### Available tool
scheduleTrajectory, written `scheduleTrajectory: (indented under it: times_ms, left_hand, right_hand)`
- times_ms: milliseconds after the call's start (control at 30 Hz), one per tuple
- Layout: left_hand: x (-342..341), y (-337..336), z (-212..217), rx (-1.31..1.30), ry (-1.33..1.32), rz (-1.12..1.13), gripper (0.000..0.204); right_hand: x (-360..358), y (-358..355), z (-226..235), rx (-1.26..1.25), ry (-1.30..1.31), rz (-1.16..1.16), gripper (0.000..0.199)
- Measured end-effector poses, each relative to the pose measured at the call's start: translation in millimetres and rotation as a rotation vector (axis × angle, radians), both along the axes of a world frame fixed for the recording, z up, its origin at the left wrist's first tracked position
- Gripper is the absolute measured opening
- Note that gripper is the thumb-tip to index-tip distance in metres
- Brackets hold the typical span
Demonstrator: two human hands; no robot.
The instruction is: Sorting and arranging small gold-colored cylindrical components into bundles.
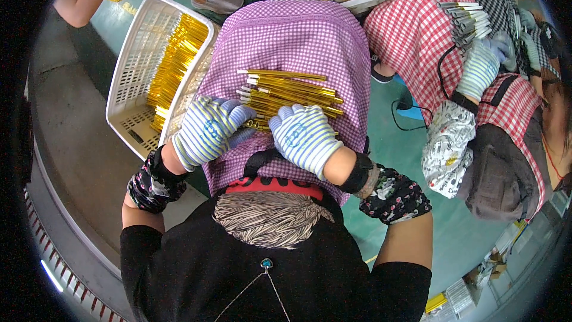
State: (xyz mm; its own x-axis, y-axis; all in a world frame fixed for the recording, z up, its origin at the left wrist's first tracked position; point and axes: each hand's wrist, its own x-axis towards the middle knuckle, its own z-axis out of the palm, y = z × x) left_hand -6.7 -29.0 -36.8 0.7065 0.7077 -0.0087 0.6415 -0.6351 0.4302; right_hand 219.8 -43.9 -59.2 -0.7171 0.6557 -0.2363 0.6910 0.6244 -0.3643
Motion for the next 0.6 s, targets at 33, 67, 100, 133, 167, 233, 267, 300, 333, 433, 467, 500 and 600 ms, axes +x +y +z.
scheduleTrajectory:
  times_ms: [33,67,100,133,167,233,267,300,333,433,467,500,600]
  left_hand:
    - [1,0,-1,0.025,0.035,-0.022,0.026]
    - [2,0,-1,0.049,0.069,-0.044,0.029]
    - [4,1,-2,0.050,0.068,-0.044,0.029]
    - [6,2,-2,0.084,0.075,-0.068,0.028]
    - [7,3,-3,0.117,0.081,-0.091,0.027]
    - [7,6,-8,0.154,0.092,-0.112,0.026]
    - [6,8,-12,0.195,0.099,-0.127,0.023]
    - [5,8,-15,0.234,0.107,-0.142,0.021]
    - [3,8,-15,0.232,0.110,-0.141,0.021]
    - [0,10,-12,-0.008,0.104,-0.096,0.011]
    - [1,11,-10,-0.009,0.101,-0.097,0.011]
    - [3,11,-7,-0.090,0.031,-0.065,0.014]
    - [5,12,7,-0.326,0.055,-0.005,0.028]
  right_hand:
    - [3,0,3,-0.003,0.055,-0.048,0.020]
    - [6,-1,3,0.017,0.104,-0.088,0.018]
    - [8,2,5,-0.040,0.138,-0.101,0.020]
    - [9,4,7,-0.098,0.172,-0.114,0.021]
    - [11,5,7,-0.096,0.170,-0.115,0.021]
    - [12,6,4,-0.338,0.278,-0.170,0.025]
    - [13,7,1,-0.336,0.279,-0.169,0.025]
    - [13,6,-1,-0.377,0.386,-0.175,0.026]
    - [13,6,-4,-0.418,0.493,-0.181,0.027]
    - [13,13,7,-0.395,0.342,-0.124,0.029]
    - [15,15,11,-0.341,0.218,-0.081,0.031]
    - [16,15,11,-0.206,0.249,-0.051,0.029]
    - [19,18,18,0.009,0.129,0.107,0.028]
